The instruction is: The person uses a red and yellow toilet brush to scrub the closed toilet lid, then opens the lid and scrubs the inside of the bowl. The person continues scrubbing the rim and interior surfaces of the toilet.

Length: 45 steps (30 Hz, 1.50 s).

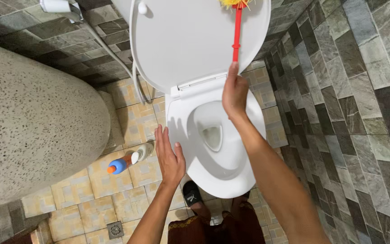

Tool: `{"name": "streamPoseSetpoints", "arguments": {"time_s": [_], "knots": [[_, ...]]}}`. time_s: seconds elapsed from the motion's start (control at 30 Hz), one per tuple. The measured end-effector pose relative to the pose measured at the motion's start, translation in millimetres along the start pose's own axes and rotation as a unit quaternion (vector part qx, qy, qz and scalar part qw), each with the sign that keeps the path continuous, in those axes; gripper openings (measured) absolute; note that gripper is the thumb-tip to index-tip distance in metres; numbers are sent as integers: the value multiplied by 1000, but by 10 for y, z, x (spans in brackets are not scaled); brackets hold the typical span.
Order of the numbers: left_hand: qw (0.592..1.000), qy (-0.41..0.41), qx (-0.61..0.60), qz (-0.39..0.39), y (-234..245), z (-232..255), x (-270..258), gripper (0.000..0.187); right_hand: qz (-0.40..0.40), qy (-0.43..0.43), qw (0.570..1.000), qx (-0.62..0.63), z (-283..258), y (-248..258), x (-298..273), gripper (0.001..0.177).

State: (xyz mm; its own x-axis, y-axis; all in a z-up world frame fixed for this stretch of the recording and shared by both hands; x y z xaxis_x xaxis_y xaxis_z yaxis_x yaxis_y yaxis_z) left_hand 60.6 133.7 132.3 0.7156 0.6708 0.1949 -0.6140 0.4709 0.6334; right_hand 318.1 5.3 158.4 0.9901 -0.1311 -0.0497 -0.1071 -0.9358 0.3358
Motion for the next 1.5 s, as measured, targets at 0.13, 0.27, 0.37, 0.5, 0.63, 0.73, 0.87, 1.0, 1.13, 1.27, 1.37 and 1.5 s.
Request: {"name": "streamPoseSetpoints", "arguments": {"time_s": [0.13,0.27,0.37,0.5,0.63,0.73,0.87,1.0,1.13,1.27,1.37,1.5], "knots": [[1000,10,9,17,145,15,44,56,-28,38,998,-28,-295,-311,-214,76],[999,6,1,45,230,12,33,56,-80,72,992,-61,-445,-460,-485,73],[999,2,-8,52,182,40,18,56,-93,75,986,-114,-405,-396,-585,70],[999,5,-16,43,82,80,-25,56,-49,145,978,-138,-341,-243,-387,68],[999,0,-9,47,35,146,-8,55,-25,123,986,-109,-105,-56,18,73],[999,4,-16,41,31,177,23,56,15,112,992,-62,71,169,264,75],[999,13,-18,34,45,162,30,57,43,97,994,-38,148,214,215,71],[999,23,-12,34,108,68,8,58,-1,33,999,-7,108,-124,-29,72],[999,26,-8,48,266,-43,-18,58,-43,14,999,-30,-70,-533,-412,72],[998,28,-4,58,356,-108,-12,58,-84,61,992,-76,-240,-673,-733,77],[999,29,-5,44,314,-96,-2,57,-75,81,988,-106,-278,-590,-739,77],[999,5,-6,40,183,-7,11,57,-47,118,984,-126,-226,-395,-464,75]]}}
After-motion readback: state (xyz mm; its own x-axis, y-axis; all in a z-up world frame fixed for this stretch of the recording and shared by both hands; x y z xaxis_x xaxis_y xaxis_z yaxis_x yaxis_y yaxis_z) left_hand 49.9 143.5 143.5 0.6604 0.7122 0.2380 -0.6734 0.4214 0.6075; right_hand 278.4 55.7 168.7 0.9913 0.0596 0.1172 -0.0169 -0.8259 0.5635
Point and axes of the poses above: each hand's wrist, its own x-axis towards the middle knuckle, its own y-axis out of the back of the hand, z = x × y, the point moved 5 cm from there along x, towards the middle knuckle, and after that the axes turned 12 degrees about z, right-handed, at the moved point
